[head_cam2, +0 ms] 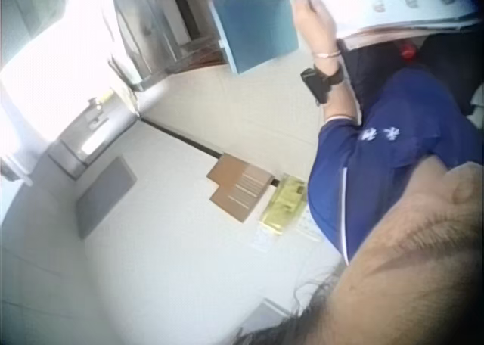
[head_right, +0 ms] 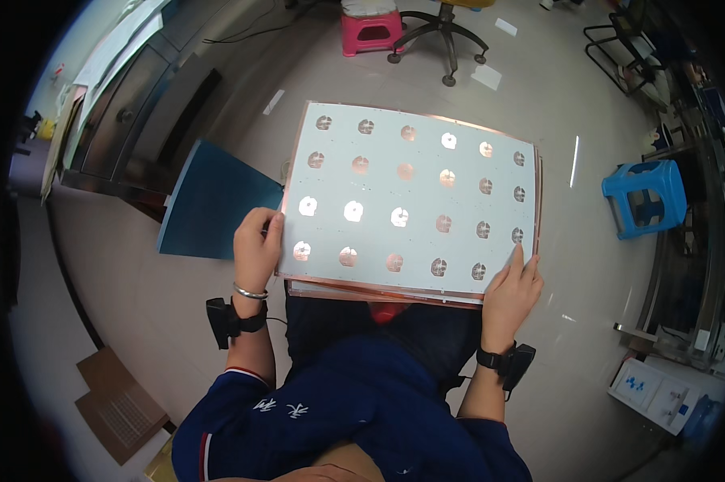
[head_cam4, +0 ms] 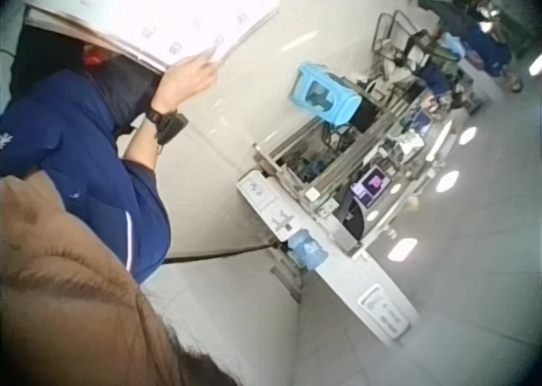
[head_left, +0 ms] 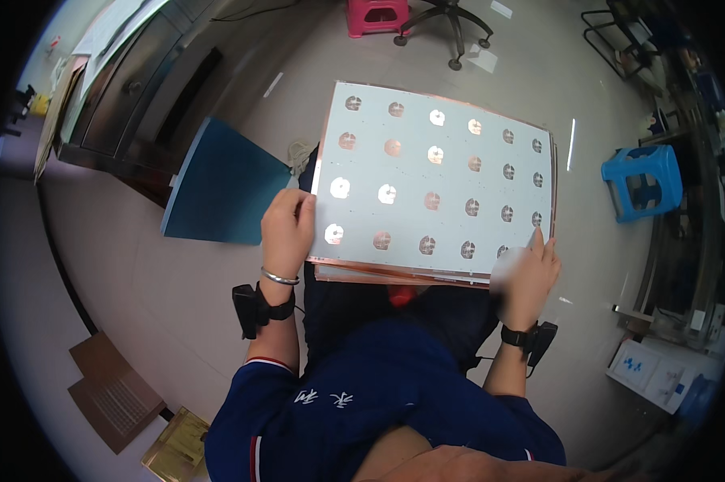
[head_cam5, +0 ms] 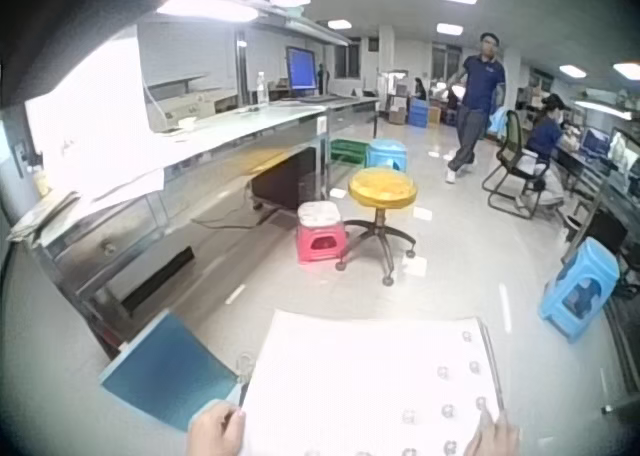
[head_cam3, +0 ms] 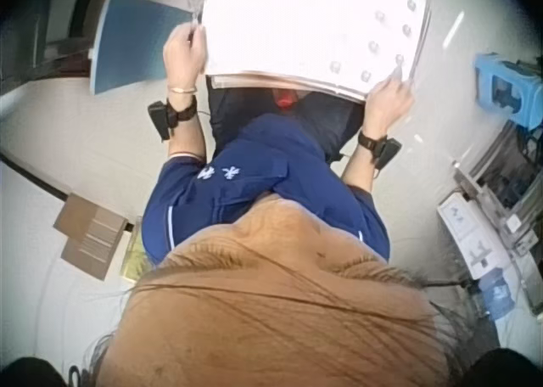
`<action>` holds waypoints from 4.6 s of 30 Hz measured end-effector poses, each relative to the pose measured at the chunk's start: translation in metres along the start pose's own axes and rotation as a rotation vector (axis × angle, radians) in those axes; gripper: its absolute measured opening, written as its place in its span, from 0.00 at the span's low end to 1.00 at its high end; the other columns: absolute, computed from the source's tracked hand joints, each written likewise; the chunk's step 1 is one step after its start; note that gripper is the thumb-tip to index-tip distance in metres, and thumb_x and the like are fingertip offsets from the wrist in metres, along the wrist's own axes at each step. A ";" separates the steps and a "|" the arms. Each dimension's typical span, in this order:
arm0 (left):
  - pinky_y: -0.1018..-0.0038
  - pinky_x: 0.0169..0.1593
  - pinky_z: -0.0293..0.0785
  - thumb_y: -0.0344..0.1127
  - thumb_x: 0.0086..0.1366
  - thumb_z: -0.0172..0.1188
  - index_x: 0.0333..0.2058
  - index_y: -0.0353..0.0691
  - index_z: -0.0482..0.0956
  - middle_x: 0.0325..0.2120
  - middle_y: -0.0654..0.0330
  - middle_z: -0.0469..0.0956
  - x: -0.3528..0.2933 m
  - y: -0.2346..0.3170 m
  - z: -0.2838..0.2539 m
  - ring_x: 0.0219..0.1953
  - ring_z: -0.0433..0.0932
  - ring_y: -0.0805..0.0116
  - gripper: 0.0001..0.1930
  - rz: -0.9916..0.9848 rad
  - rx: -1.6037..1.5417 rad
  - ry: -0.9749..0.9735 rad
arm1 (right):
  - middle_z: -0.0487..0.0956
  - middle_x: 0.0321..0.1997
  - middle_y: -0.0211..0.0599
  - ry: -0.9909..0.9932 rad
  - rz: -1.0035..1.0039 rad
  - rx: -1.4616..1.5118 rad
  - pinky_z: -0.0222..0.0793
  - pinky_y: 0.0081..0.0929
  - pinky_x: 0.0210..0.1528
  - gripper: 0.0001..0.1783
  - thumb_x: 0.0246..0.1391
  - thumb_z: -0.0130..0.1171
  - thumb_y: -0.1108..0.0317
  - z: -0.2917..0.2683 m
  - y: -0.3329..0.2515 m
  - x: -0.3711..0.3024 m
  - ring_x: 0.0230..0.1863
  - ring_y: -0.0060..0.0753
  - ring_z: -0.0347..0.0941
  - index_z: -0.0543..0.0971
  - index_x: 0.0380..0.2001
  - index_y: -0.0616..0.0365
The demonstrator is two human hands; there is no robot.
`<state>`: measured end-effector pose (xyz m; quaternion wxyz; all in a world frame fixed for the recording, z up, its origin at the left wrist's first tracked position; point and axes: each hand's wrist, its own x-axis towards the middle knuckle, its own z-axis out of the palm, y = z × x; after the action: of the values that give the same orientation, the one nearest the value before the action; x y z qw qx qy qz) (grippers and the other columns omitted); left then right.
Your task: The recorder is flipping through and inspecting a stack of metal sheets containing circular cutouts or patterns.
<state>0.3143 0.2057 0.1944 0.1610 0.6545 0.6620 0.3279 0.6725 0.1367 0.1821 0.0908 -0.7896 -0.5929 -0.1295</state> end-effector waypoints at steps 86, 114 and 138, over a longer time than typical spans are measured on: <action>0.70 0.54 0.67 0.54 0.69 0.30 0.56 0.33 0.61 0.51 0.51 0.69 -0.001 0.077 0.022 0.52 0.69 0.67 0.31 -0.527 -1.729 -0.173 | 0.66 0.56 0.47 -0.604 0.422 2.215 0.63 0.32 0.56 0.26 0.58 0.42 0.71 -0.019 0.016 0.046 0.55 0.36 0.66 0.55 0.59 0.68; 0.75 0.45 0.73 0.45 0.66 0.48 0.47 0.35 0.68 0.41 0.57 0.75 -0.035 -0.005 0.027 0.41 0.75 0.71 0.19 -0.429 -1.432 0.052 | 0.69 0.54 0.50 -0.123 0.442 2.140 0.68 0.30 0.54 0.24 0.59 0.44 0.68 -0.026 0.067 0.064 0.53 0.34 0.69 0.61 0.56 0.71; 0.78 0.43 0.72 0.47 0.66 0.47 0.42 0.36 0.69 0.38 0.59 0.76 -0.042 -0.030 0.008 0.38 0.75 0.75 0.18 -0.449 -1.351 0.059 | 0.78 0.40 0.49 -0.261 0.344 1.888 0.70 0.25 0.43 0.25 0.59 0.43 0.62 -0.040 0.055 0.070 0.41 0.31 0.75 0.64 0.55 0.70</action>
<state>0.3008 0.1684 0.1605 0.5771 0.2501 0.4370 0.6430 0.7395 0.1738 0.2425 0.6388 -0.4756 -0.3345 0.5038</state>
